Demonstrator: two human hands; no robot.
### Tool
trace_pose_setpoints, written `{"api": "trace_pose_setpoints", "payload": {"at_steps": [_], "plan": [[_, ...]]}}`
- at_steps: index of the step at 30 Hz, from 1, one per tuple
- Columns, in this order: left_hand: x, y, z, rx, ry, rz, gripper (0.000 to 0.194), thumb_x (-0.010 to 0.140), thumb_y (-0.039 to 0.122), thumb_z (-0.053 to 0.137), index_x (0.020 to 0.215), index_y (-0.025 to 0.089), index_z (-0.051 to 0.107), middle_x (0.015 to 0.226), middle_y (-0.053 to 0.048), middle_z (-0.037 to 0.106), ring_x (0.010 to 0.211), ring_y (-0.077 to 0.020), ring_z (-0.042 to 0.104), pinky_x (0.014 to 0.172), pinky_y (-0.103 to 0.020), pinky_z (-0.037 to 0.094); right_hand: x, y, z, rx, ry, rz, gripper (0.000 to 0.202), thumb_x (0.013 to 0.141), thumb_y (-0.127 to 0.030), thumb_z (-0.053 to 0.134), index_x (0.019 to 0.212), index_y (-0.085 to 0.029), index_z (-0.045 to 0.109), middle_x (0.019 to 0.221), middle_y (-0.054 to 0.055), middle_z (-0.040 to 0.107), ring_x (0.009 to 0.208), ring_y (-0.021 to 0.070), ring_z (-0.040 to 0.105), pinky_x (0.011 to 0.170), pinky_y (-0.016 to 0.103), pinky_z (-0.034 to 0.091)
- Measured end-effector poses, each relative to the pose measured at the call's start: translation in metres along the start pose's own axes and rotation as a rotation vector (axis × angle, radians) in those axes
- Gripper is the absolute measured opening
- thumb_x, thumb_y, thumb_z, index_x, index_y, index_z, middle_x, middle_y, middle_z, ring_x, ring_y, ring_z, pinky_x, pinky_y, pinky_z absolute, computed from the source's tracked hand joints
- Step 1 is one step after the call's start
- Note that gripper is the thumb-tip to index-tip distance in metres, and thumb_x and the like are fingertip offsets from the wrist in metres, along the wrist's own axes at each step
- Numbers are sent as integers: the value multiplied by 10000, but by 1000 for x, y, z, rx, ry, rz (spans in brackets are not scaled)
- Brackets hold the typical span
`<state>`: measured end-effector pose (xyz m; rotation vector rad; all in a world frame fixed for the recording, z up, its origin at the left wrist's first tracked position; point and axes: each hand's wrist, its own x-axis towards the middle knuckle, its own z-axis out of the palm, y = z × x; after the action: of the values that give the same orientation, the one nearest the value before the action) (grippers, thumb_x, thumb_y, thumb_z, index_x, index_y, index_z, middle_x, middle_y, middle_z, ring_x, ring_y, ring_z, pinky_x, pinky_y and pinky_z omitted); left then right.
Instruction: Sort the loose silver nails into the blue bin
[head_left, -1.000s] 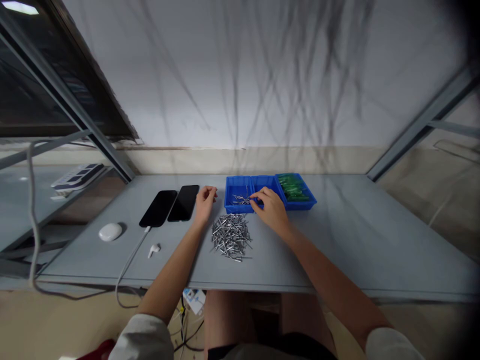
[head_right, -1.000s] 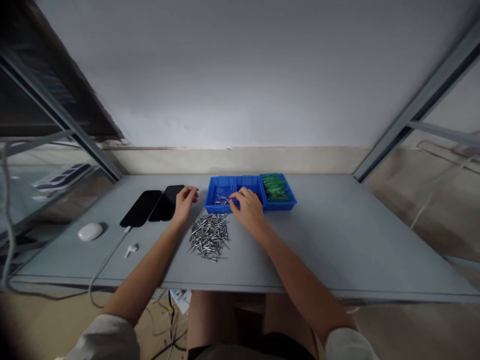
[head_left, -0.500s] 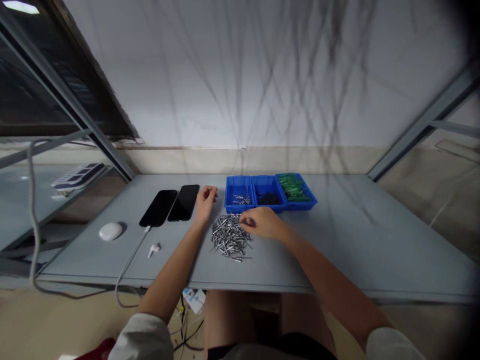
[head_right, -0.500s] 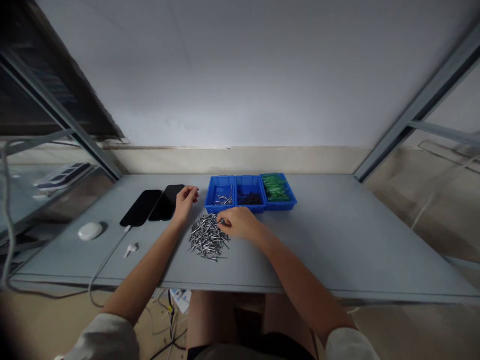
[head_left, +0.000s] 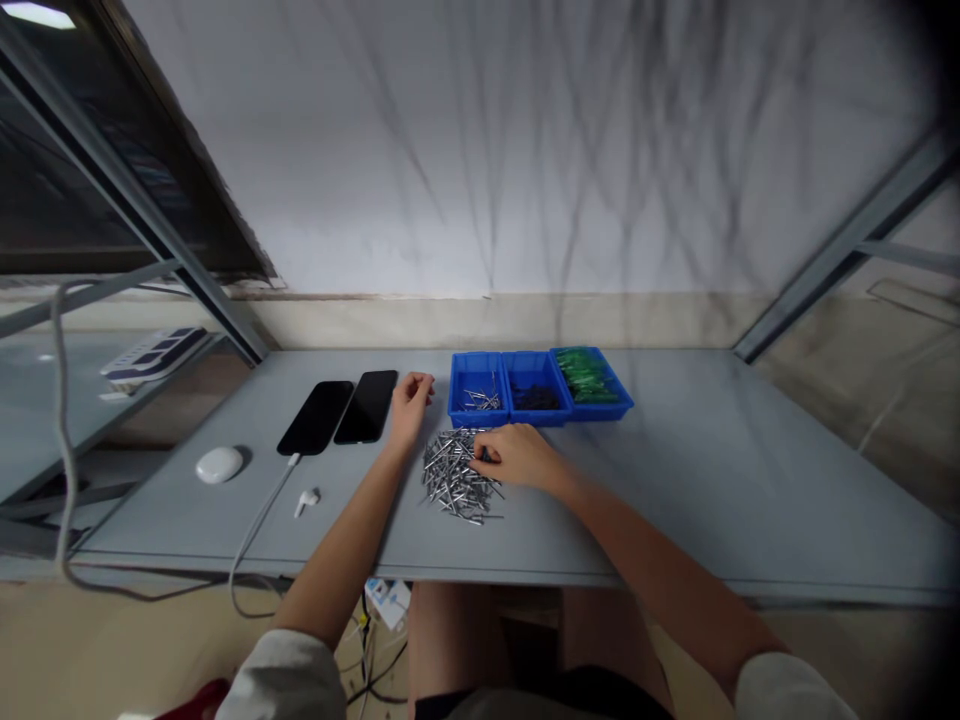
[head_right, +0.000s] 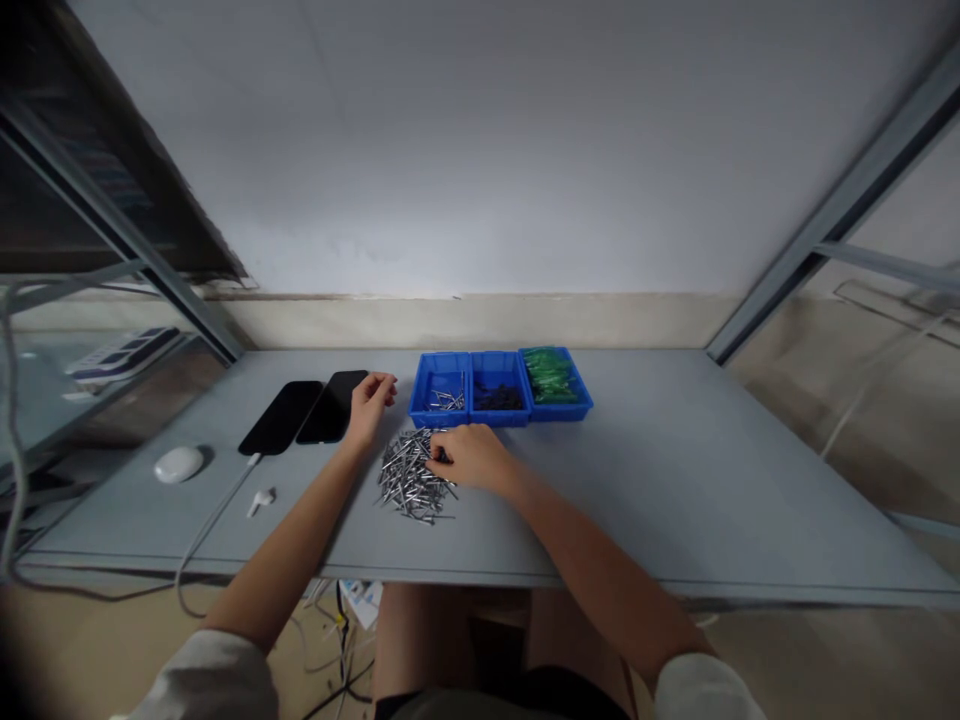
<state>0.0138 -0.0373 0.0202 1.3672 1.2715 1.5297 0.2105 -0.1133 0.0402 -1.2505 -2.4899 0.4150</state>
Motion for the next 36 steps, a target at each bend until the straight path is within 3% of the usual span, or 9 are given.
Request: {"api": "trace_pose_setpoints", "payload": {"at_steps": [17, 24, 36], "plan": [[0, -1, 0, -5, 4, -13, 239, 733, 414, 605, 703, 180, 562, 598, 21, 509, 541, -101, 453, 533, -231, 369, 0, 2, 1, -3, 5, 26, 119, 766, -194, 585, 777, -227, 699, 615, -29, 650, 564, 105, 521, 536, 241, 228], [0, 0, 0, -10, 0, -14, 239, 734, 410, 609, 702, 177, 564, 592, 22, 508, 534, -98, 449, 534, -232, 368, -1, 4, -5, 32, 84, 58, 111, 793, -195, 562, 754, -207, 665, 579, -38, 594, 530, 90, 466, 542, 232, 230], [-1, 0, -2, 6, 0, -10, 247, 736, 419, 608, 697, 179, 568, 595, 17, 512, 542, -102, 457, 535, -230, 375, 6, 18, -9, 435, 217, 113, 163, 845, -294, 536, 791, -168, 623, 525, -65, 415, 490, 83, 395, 497, 212, 262]]}}
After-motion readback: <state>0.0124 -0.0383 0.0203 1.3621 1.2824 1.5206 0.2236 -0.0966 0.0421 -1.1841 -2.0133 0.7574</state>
